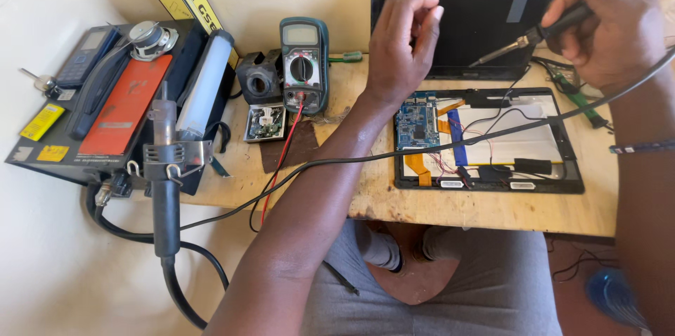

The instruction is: The person uses a soldering iron and solder wire to attach wires to a circuit board inside a disassembled tablet. They repeatedly heat the connection points and apply solder to secure the wires in place.

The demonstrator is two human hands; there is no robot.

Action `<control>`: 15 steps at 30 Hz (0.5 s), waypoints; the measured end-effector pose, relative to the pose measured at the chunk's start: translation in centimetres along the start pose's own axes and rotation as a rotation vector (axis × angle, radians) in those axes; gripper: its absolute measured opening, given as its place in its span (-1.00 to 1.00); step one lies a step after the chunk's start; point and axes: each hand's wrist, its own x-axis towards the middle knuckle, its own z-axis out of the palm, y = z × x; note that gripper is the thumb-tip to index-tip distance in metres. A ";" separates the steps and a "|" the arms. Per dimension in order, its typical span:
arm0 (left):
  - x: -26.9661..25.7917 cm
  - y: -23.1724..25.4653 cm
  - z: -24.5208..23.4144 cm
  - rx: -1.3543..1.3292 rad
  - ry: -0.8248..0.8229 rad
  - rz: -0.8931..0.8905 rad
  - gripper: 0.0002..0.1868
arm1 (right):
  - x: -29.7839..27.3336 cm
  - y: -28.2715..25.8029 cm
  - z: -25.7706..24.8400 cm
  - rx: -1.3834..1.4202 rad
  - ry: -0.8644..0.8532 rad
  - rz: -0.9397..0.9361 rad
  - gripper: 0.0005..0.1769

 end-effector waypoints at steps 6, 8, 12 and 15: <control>-0.7 0.9 1.2 -0.065 -0.025 -0.068 -0.89 | -0.3 -0.3 1.3 0.031 -0.015 -0.030 -0.32; -1.0 0.9 1.1 -0.074 -0.021 -0.074 -0.88 | -0.3 -0.4 1.8 0.037 -0.029 -0.026 -0.32; -1.6 0.9 0.7 -0.012 -0.038 -0.093 -0.87 | -0.8 -0.6 2.1 0.008 -0.023 -0.034 -0.31; -2.1 0.5 0.3 0.026 -0.012 -0.101 -0.83 | -1.2 -0.3 1.9 0.017 -0.001 -0.030 -0.30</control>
